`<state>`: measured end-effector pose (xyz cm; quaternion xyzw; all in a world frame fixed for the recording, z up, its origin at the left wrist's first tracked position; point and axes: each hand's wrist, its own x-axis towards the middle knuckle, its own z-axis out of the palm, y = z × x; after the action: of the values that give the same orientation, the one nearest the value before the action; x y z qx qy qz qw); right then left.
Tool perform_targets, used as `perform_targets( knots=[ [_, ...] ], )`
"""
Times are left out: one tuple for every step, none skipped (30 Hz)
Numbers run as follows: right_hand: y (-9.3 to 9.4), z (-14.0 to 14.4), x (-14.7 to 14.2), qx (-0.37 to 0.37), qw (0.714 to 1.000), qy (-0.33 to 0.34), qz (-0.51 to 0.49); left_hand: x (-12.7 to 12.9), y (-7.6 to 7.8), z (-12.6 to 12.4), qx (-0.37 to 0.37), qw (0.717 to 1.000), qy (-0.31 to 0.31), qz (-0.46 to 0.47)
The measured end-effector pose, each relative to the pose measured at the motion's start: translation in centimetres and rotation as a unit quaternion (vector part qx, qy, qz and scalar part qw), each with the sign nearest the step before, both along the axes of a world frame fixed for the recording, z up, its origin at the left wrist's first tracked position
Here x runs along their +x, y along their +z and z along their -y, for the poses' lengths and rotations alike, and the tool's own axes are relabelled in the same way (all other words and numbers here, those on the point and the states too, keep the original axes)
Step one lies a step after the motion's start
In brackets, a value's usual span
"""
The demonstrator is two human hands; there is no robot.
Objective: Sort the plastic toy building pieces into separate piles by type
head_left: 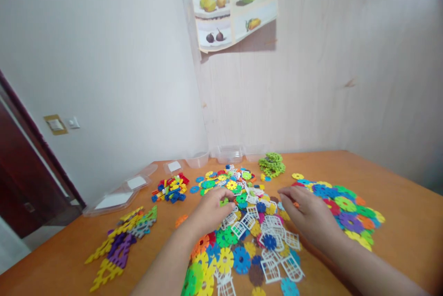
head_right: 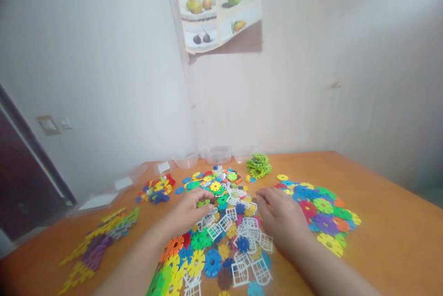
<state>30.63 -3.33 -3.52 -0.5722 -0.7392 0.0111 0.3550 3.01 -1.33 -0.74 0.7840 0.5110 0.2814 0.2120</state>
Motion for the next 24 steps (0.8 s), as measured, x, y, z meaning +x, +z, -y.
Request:
perform_targets(
  knots=[
    [0.0,0.0,0.0,-0.004,1.0,0.003,0.006,0.3,-0.4,0.1,0.012,0.999,-0.02,-0.03],
    [-0.1,-0.1,0.0,-0.008,1.0,0.008,0.013,0.4,-0.6,0.1,0.024,0.998,-0.032,-0.056],
    [-0.2,-0.1,0.0,-0.013,1.0,0.015,0.018,0.4,-0.8,0.1,0.032,0.996,-0.036,-0.075],
    [-0.3,-0.2,0.0,-0.021,0.999,0.022,0.023,0.4,-1.0,0.1,0.036,0.995,-0.037,-0.088],
    [-0.4,-0.2,0.0,-0.029,0.999,0.031,0.029,0.3,-1.1,0.1,0.037,0.994,-0.037,-0.097],
    [-0.5,-0.2,-0.1,-0.037,0.998,0.039,0.035,0.2,-1.2,0.1,0.034,0.993,-0.037,-0.103],
    [-0.6,-0.2,-0.1,-0.044,0.997,0.048,0.042,0.0,-1.2,0.0,0.03,0.993,-0.037,-0.106],
    [-0.6,-0.2,-0.2,-0.05,0.996,0.054,0.049,-0.1,-1.3,0.0,0.024,0.993,-0.037,-0.11],
    [-0.7,-0.1,-0.4,-0.054,0.995,0.062,0.056,-0.2,-1.4,0.0,0.02,0.993,-0.038,-0.114],
    [-0.7,0.0,-0.6,-0.056,0.994,0.069,0.062,-0.3,-1.4,-0.1,0.017,0.992,-0.04,-0.116],
    [-0.7,0.1,-0.8,-0.057,0.993,0.077,0.067,-0.4,-1.5,-0.1,0.017,0.992,-0.041,-0.116],
    [-0.6,0.3,-1.0,-0.057,0.992,0.085,0.07,-0.4,-1.5,-0.1,0.017,0.992,-0.042,-0.115],
    [-0.6,0.4,-1.2,-0.056,0.992,0.093,0.071,-0.4,-1.5,-0.1,0.017,0.992,-0.043,-0.114],
    [-0.5,0.6,-1.4,-0.054,0.991,0.101,0.071,-0.4,-1.5,-0.1,0.017,0.992,-0.043,-0.113],
    [-0.4,0.7,-1.5,-0.054,0.99,0.108,0.071,-0.3,-1.5,-0.1,0.018,0.993,-0.041,-0.113],
    [-0.4,0.7,-1.6,-0.054,0.989,0.114,0.071,-0.2,-1.4,0.0,0.018,0.993,-0.041,-0.113],
    [-0.3,0.7,-1.6,-0.055,0.989,0.118,0.071,-0.1,-1.4,0.0,0.021,0.993,-0.04,-0.112],
    [-0.3,0.7,-1.6,-0.057,0.989,0.119,0.07,0.1,-1.3,0.1,0.025,0.993,-0.04,-0.11],
    [-0.2,0.6,-1.5,-0.06,0.989,0.117,0.071,0.3,-1.2,0.2,0.031,0.993,-0.041,-0.108],
    [-0.2,0.5,-1.3,-0.064,0.989,0.112,0.071,0.5,-1.1,0.4,0.036,0.993,-0.042,-0.106],
    [-0.1,0.4,-1.1,-0.069,0.989,0.106,0.072,0.7,-1.0,0.5,0.041,0.993,-0.044,-0.105],
    [0.0,0.3,-0.8,-0.075,0.989,0.102,0.073,0.9,-0.9,0.6,0.044,0.992,-0.046,-0.105],
    [0.2,0.2,-0.5,-0.082,0.989,0.099,0.077,1.1,-0.9,0.7,0.046,0.992,-0.049,-0.106],
    [0.4,0.3,-0.3,-0.089,0.988,0.098,0.081,1.2,-0.8,0.8,0.047,0.992,-0.052,-0.107]
  ],
)
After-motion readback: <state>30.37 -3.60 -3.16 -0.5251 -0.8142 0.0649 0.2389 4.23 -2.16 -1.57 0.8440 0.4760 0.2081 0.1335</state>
